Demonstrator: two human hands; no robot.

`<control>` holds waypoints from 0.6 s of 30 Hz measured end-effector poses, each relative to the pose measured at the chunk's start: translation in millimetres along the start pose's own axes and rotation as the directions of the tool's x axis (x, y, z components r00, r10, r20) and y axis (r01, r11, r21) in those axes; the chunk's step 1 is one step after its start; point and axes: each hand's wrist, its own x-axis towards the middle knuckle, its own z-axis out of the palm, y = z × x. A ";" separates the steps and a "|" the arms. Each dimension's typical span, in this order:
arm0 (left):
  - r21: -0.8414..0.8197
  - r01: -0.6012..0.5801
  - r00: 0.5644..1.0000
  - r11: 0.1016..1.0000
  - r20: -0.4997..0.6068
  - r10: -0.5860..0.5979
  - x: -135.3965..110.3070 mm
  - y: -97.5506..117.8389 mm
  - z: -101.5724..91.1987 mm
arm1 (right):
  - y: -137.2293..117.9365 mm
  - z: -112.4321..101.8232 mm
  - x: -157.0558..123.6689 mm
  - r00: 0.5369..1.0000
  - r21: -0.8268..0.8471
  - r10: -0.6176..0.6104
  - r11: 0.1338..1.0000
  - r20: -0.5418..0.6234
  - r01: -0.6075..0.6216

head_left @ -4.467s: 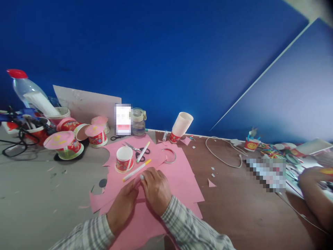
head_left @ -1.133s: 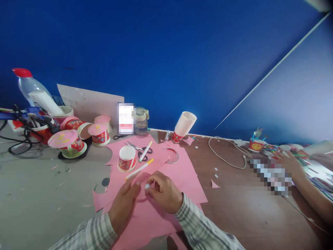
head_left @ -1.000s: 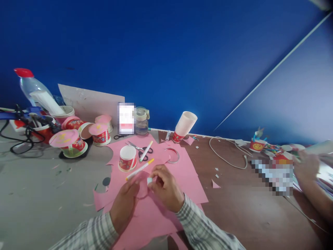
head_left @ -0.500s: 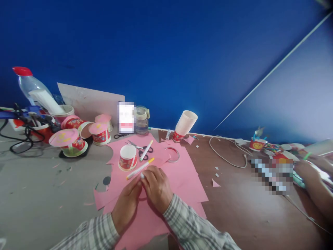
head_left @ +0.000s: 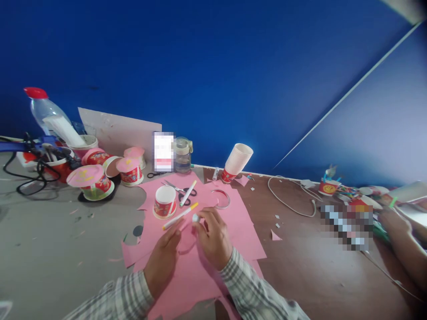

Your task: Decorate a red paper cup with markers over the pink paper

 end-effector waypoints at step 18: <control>-0.044 -0.015 1.000 0.999 0.009 0.015 -2.4 -5.7 1.9 | 17.9 2.2 7.5 0.943 0.285 0.325 0.899 0.071 -0.331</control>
